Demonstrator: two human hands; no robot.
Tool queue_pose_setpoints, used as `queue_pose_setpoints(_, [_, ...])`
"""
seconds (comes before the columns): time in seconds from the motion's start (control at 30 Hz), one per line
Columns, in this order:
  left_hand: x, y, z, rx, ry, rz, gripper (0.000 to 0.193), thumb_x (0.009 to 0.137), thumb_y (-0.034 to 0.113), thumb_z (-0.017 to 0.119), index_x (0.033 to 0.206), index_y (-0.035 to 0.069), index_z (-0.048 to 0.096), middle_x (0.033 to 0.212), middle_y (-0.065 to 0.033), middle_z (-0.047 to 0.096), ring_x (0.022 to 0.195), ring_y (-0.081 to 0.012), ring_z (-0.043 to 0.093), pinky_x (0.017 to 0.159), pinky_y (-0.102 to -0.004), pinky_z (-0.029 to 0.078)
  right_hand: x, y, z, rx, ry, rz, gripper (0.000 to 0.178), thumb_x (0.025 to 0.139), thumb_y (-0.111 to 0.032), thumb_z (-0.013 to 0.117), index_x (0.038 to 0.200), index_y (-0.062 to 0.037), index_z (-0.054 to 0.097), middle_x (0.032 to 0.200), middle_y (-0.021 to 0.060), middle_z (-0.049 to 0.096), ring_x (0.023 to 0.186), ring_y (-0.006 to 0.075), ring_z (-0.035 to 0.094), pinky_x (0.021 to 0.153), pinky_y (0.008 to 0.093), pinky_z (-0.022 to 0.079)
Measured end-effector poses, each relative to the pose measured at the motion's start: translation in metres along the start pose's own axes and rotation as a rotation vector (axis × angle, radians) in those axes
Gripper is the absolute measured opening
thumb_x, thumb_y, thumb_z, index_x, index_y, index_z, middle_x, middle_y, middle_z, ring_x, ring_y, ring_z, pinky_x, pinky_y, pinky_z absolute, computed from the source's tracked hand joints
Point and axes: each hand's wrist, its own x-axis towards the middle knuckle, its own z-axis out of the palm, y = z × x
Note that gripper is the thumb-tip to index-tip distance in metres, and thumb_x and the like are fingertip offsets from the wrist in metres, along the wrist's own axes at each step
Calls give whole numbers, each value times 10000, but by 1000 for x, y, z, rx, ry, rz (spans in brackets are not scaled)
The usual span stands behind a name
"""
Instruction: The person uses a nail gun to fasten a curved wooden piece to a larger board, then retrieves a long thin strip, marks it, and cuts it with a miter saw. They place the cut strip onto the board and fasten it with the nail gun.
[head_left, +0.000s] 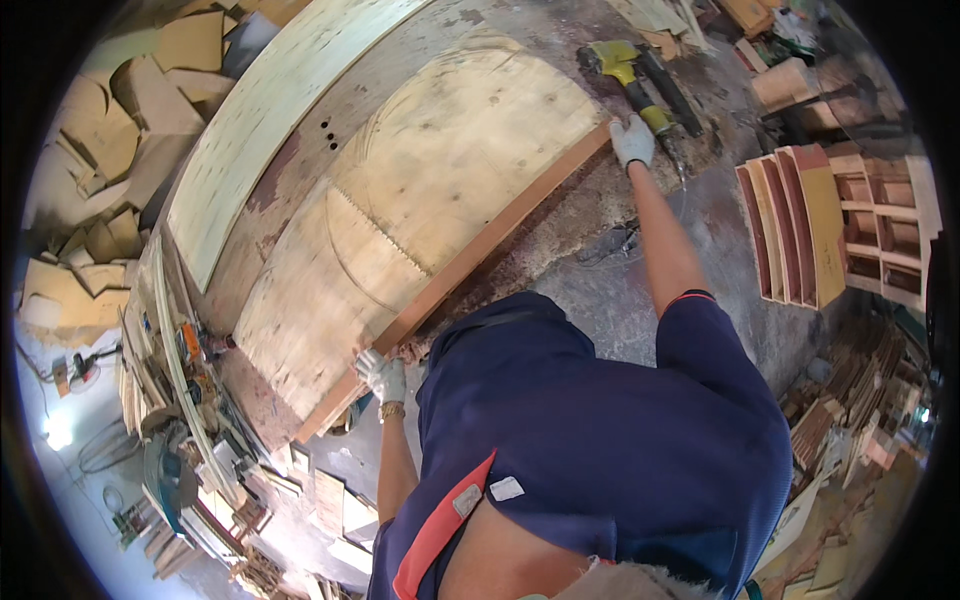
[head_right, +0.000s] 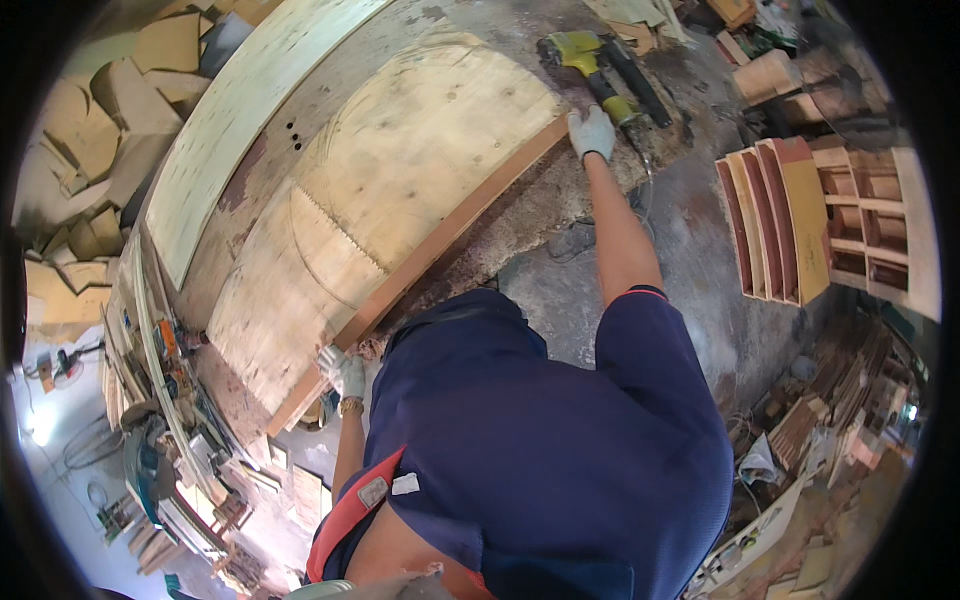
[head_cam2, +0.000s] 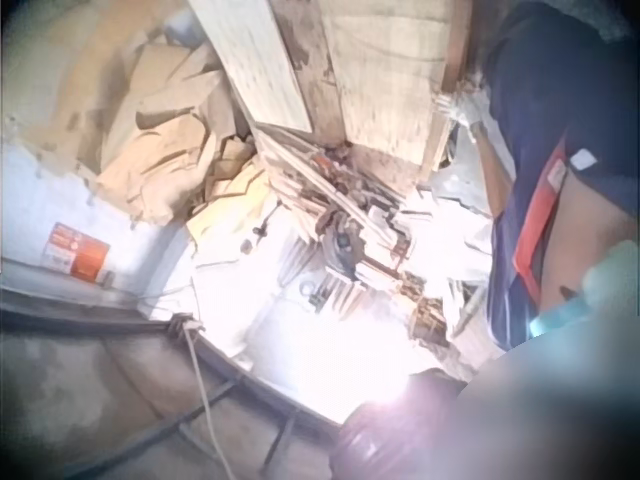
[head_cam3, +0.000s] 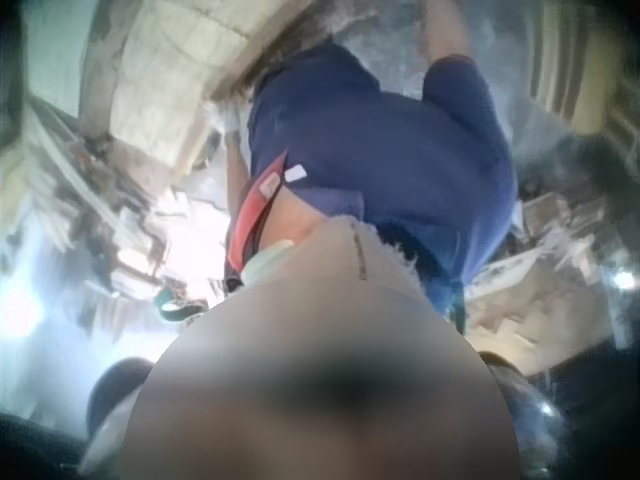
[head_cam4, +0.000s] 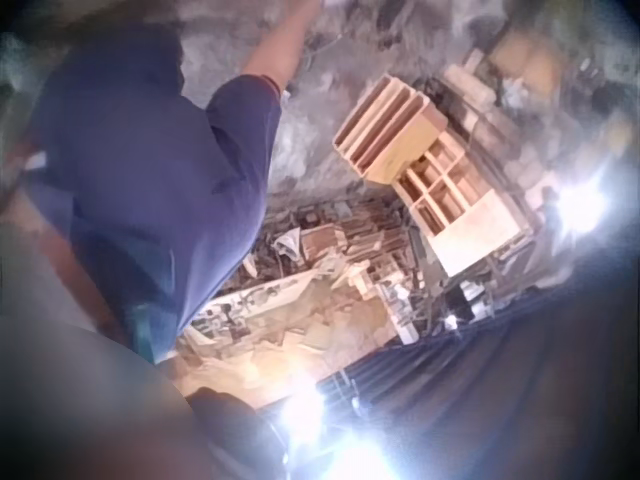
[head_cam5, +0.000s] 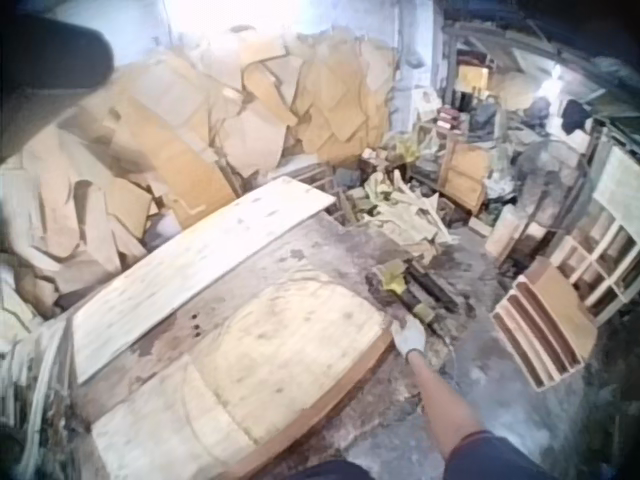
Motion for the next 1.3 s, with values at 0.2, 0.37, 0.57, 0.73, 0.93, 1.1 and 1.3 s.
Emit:
queue_pose_setpoints(0.2, [1,28,-8,38,-150,-58,913,853,651,643,1493,50,394,1584,-177,343,1495,-389,238,1229,-585,84,9,0,6,-139,-171,-138,518,879,-494,567,1141,-78,729,1162,214,694,1091,393,651,938,467,509])
queue_pose_setpoints(0.37, [-2,30,-23,-76,-83,7,947,817,668,665,1518,99,381,1598,-129,342,1486,-386,255,1226,-587,115,12,6,9,-91,-137,-72,589,868,-543,617,1170,-52,734,1168,236,688,1099,389,649,946,474,502])
queue_pose_setpoints(0.57, [-3,31,-38,11,-81,38,1014,745,684,715,1520,120,383,1616,-86,314,1469,-382,274,1211,-593,181,4,19,0,-125,-147,-78,595,850,-511,632,1138,2,728,1159,260,683,1053,404,660,924,478,508])
queue_pose_setpoints(0.73, [-11,16,-51,11,-97,55,1003,702,631,781,1494,136,415,1594,-77,346,1462,-362,292,1226,-576,171,-55,43,-28,-154,-40,-65,511,822,-434,627,1018,25,736,979,259,717,931,421,686,858,511,508])
queue_pose_setpoints(0.93, [-26,-23,-44,-16,-65,168,940,688,549,823,1462,170,446,1549,-86,411,1452,-331,325,1225,-573,187,-161,90,-74,-96,-82,261,393,841,-319,645,953,49,723,901,254,717,825,371,693,800,450,525])
queue_pose_setpoints(1.1, [-27,-55,-16,86,65,328,807,720,584,772,1394,210,536,1512,-35,482,1379,-322,433,1174,-577,251,-203,151,-88,278,34,187,280,874,-153,648,1053,60,675,973,176,706,866,250,645,823,408,504])
queue_pose_setpoints(1.3, [-16,-69,19,255,159,357,698,744,576,747,1313,205,584,1353,-57,588,1214,-308,544,1076,-549,359,-202,171,-94,222,-189,352,350,941,-265,642,1168,-14,730,986,60,715,783,120,641,652,275,538])
